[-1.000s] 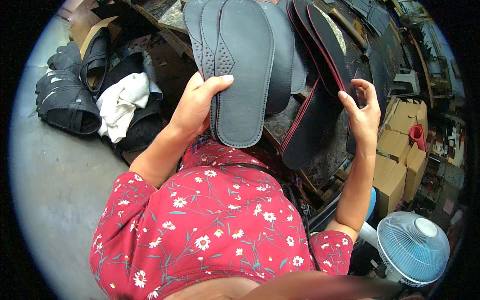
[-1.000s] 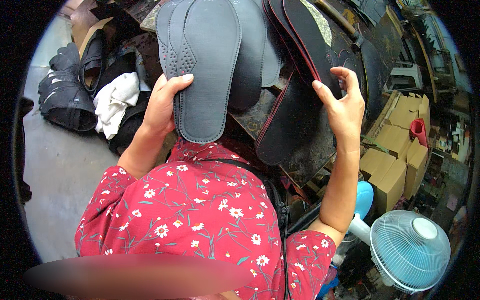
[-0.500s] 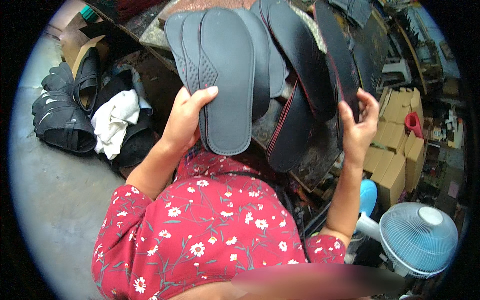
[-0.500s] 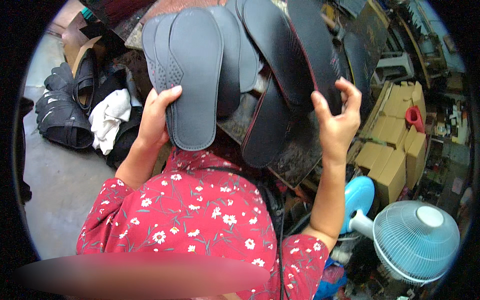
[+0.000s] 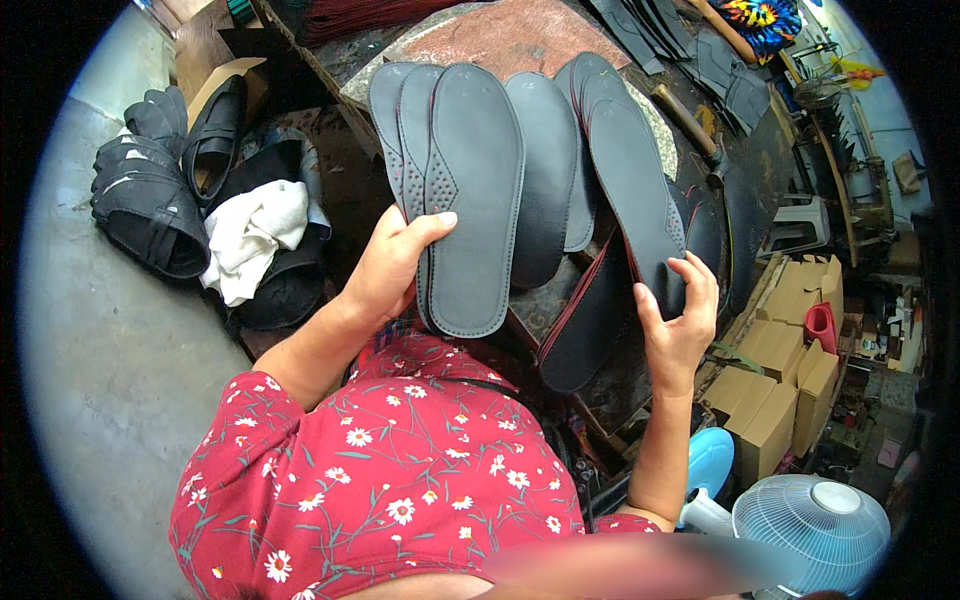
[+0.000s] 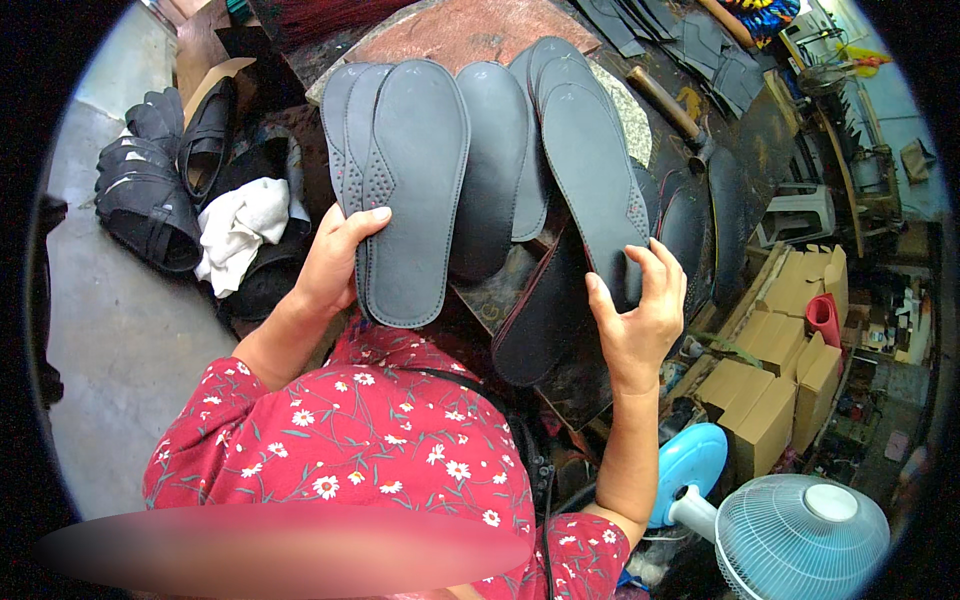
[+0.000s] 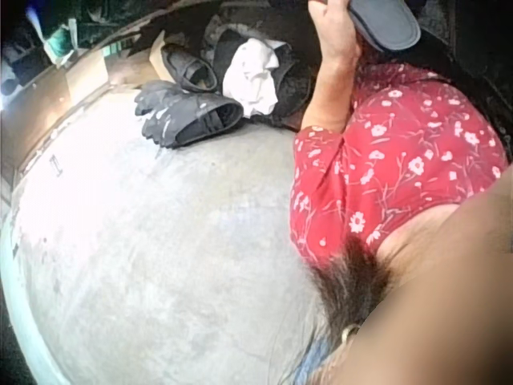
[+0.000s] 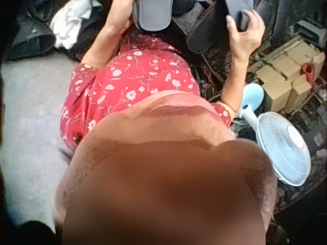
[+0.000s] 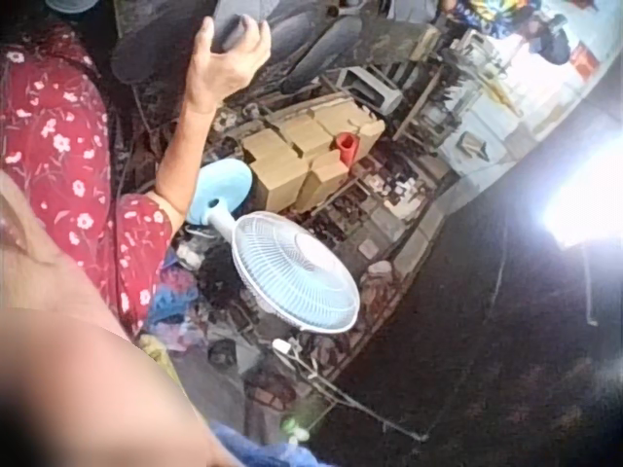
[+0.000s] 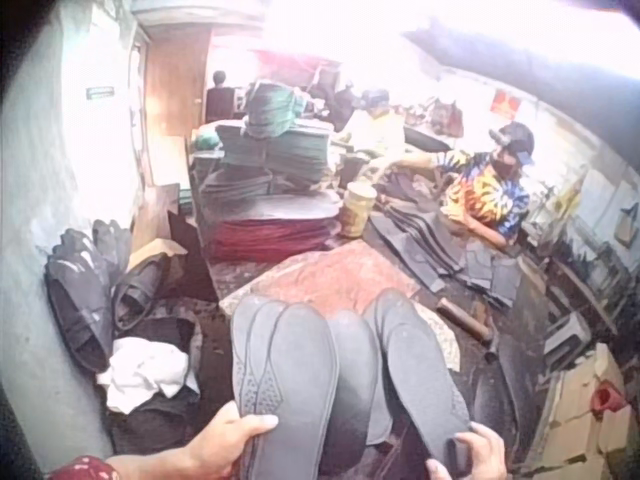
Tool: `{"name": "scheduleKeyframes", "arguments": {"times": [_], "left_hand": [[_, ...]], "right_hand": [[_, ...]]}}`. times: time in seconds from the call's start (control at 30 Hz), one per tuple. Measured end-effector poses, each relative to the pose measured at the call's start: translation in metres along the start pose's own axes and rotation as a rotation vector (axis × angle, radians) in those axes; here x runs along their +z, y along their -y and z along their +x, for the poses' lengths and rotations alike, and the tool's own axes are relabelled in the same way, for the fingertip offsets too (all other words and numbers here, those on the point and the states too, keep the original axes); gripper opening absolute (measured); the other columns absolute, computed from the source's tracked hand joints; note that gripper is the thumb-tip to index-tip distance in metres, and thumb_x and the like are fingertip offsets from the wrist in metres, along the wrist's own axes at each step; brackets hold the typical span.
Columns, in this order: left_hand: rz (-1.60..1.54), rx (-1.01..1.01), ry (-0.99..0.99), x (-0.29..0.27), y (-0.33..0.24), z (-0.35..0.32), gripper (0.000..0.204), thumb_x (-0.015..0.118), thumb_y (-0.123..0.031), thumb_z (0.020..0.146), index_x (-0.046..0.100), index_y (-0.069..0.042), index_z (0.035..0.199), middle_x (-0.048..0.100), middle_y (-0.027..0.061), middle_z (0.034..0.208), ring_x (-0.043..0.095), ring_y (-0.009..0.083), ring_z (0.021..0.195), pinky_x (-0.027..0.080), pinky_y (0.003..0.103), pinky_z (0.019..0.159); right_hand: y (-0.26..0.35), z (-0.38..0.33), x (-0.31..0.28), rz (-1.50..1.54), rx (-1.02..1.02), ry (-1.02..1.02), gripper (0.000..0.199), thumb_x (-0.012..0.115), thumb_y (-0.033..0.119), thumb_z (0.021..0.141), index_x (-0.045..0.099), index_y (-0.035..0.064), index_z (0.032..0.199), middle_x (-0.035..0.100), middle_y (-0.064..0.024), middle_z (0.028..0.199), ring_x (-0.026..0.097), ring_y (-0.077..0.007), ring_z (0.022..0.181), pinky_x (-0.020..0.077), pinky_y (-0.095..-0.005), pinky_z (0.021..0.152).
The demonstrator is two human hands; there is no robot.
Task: The person picks up, compares, and stacks various shoe insoles on a workbench. They handle multiple insoles, turning them over to inspect both sides and aligning them into piles.
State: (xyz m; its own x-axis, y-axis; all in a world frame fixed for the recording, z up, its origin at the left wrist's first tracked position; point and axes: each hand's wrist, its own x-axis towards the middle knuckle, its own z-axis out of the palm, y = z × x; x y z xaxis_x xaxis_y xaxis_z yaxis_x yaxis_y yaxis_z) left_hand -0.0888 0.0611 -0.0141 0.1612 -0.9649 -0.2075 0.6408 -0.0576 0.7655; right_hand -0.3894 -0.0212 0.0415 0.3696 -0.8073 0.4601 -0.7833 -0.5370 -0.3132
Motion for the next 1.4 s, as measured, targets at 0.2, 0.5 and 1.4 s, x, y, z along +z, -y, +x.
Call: {"name": "scheduleKeyframes", "arguments": {"times": [0.2, 0.5, 1.4], "left_hand": [[0.004, -0.005, -0.003, -0.003, 0.004, 0.003, 0.034, 0.056, -0.009, 0.094, 0.055, 0.004, 0.126, 0.066, 0.0123, 0.114, 0.066, 0.0193, 0.100, 0.055, 0.035, 0.088], [-0.020, 0.023, -0.047, -0.002, 0.010, 0.005, 0.029, 0.056, -0.009, 0.094, 0.056, 0.003, 0.121, 0.067, 0.0109, 0.108, 0.066, 0.0190, 0.097, 0.055, 0.036, 0.086], [-0.008, 0.033, -0.017, -0.007, 0.011, 0.003, 0.033, 0.057, -0.009, 0.093, 0.056, 0.002, 0.124, 0.067, 0.0114, 0.114, 0.066, 0.0204, 0.101, 0.053, 0.036, 0.090]], "right_hand": [[0.024, 0.002, 0.000, 0.193, -0.031, 0.003, 0.046, 0.081, 0.023, 0.075, 0.063, 0.0024, 0.112, 0.061, -0.0207, 0.122, 0.058, -0.0370, 0.115, 0.0451, -0.0431, 0.100], [0.007, 0.039, 0.015, -0.290, -0.064, 0.108, 0.047, 0.081, 0.030, 0.076, 0.064, 0.0073, 0.113, 0.062, -0.0160, 0.120, 0.057, -0.0349, 0.111, 0.0473, -0.0428, 0.095], [0.004, 0.030, 0.014, -0.215, 0.017, 0.156, 0.052, 0.084, 0.025, 0.073, 0.062, 0.0059, 0.117, 0.063, -0.0141, 0.117, 0.059, -0.0337, 0.109, 0.0484, -0.0419, 0.094]]}}
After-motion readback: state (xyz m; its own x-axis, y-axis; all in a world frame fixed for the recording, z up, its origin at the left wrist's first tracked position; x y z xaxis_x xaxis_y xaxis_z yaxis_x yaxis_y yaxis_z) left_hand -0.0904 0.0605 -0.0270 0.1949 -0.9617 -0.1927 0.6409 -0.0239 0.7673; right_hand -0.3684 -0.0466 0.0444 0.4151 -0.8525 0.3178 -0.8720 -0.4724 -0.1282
